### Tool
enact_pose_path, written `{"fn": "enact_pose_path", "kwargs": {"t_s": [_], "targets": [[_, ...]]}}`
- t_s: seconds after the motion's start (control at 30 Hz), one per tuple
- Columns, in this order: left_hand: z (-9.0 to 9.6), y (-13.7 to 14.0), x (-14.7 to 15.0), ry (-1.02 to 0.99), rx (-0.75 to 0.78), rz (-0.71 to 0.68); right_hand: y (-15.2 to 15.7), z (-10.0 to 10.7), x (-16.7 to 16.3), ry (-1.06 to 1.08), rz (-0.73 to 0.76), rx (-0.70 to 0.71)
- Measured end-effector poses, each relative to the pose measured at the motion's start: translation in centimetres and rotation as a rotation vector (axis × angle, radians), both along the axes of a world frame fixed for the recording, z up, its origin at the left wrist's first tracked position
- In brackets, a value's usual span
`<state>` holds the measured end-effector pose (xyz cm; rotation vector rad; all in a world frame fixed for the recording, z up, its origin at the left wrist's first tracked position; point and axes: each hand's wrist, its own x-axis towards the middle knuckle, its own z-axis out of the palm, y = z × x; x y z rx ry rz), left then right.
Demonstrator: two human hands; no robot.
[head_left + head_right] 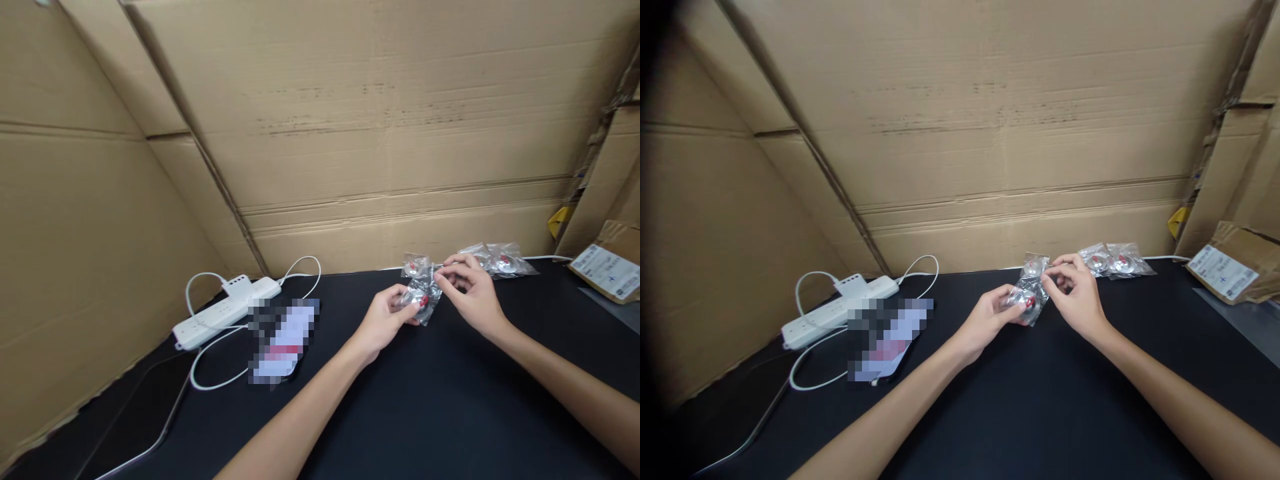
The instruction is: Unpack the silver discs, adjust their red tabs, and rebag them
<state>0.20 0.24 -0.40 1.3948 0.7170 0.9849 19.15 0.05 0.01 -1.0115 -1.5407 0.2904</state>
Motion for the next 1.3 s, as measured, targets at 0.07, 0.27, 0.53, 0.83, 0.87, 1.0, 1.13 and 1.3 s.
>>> {"fn": "enact_pose_path", "kwargs": {"t_s": [0.07,0.27,0.53,0.83,0.87,1.0,1.13,1.3], "targets": [[0.1,0.1,-0.2,-0.024,-0.01,0.06,-0.2,0.4,0.1,-0.028,-0.094,0.068],[0.2,0.6,-0.9,-0.069,0.042,0.152,0.0,0.6,-0.1,0.148,0.174,-0.294],[0.2,1.1,-0.9,-0.032,0.161,0.313,-0.5,-0.1,-0.8,0.563,0.725,-0.725],[1.0,1.0,-1.3,-0.069,0.204,0.426,-1.1,-1.6,-2.3,0.875,0.935,-0.865],[1.1,0.9,-1.2,-0.071,0.2,0.422,-1.2,-1.6,-2.4,0.882,0.942,-0.869],[1.2,0.5,-0.9,-0.062,0.183,0.399,-1.3,-1.6,-2.5,0.898,0.923,-0.882],[1.3,0.3,-0.6,-0.076,0.164,0.348,-1.0,-2.0,-2.5,0.915,0.869,-0.898],[1.2,0.1,-0.7,-0.041,0.191,0.299,-0.5,-2.5,-2.5,0.929,0.806,-0.944]]}}
